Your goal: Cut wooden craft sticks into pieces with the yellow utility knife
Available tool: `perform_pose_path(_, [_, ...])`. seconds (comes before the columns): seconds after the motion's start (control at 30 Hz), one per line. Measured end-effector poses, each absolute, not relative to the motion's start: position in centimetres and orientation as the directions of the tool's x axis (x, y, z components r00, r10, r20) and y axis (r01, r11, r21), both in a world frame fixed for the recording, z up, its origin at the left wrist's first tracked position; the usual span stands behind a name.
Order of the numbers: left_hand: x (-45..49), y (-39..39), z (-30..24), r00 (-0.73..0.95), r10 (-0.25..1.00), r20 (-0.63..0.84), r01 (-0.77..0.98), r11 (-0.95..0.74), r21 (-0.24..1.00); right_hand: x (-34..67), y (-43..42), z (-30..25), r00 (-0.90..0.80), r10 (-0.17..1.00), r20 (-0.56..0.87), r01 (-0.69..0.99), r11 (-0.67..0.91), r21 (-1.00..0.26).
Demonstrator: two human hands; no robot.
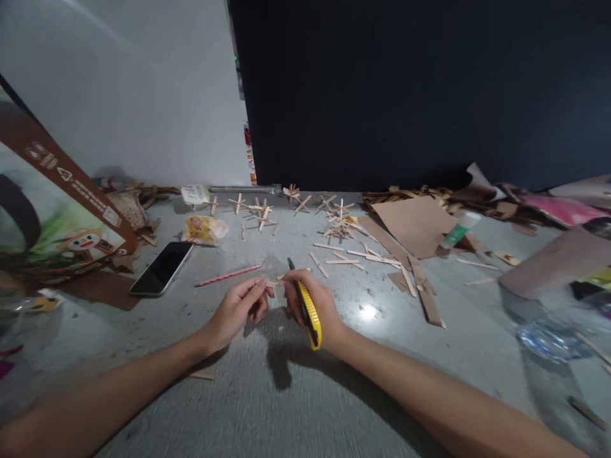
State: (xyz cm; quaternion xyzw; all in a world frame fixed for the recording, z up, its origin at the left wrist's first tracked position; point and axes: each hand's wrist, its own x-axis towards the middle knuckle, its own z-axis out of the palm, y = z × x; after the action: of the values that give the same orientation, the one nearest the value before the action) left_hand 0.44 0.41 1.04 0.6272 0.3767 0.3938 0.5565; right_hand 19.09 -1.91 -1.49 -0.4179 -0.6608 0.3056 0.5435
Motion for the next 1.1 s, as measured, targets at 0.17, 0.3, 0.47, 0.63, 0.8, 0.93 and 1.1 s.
perform_pose_path(0.17, [0.5,0.3,1.3,0.401,0.913,0.07,0.01,-0.081,0.997,18.7,-2.0,-0.5,0.001,0.885,0.465,0.182,0.457,-0.871])
perform_pose_path(0.3, [0.5,0.2,1.4,0.383,0.921,0.066,0.006,-0.074,0.997,18.8,-1.9,-0.4,0.026,0.896,0.444,0.168,0.434,-0.885])
perform_pose_path(0.47, [0.5,0.3,1.3,0.366,0.928,0.068,-0.013,-0.068,0.998,18.7,-1.9,-0.7,-0.001,0.894,0.448,0.16,0.442,-0.883])
perform_pose_path(0.63, [0.6,0.6,0.9,0.365,0.927,0.085,-0.012,-0.087,0.996,18.9,-1.8,-1.3,-0.052,0.875,0.481,0.193,0.481,-0.855])
perform_pose_path(0.8, [0.7,0.5,1.1,0.367,0.926,0.086,-0.032,-0.08,0.996,19.5,-1.9,-2.0,-0.14,0.847,0.513,0.225,0.531,-0.817])
perform_pose_path(0.93, [0.7,0.3,1.3,0.376,0.92,0.113,-0.038,-0.106,0.994,19.7,-2.0,-2.4,-0.155,0.855,0.494,0.24,0.518,-0.821])
perform_pose_path(1.1, [0.7,0.3,1.2,0.378,0.919,0.113,-0.034,-0.108,0.994,19.7,-2.1,-2.8,-0.224,0.827,0.516,0.254,0.561,-0.788])
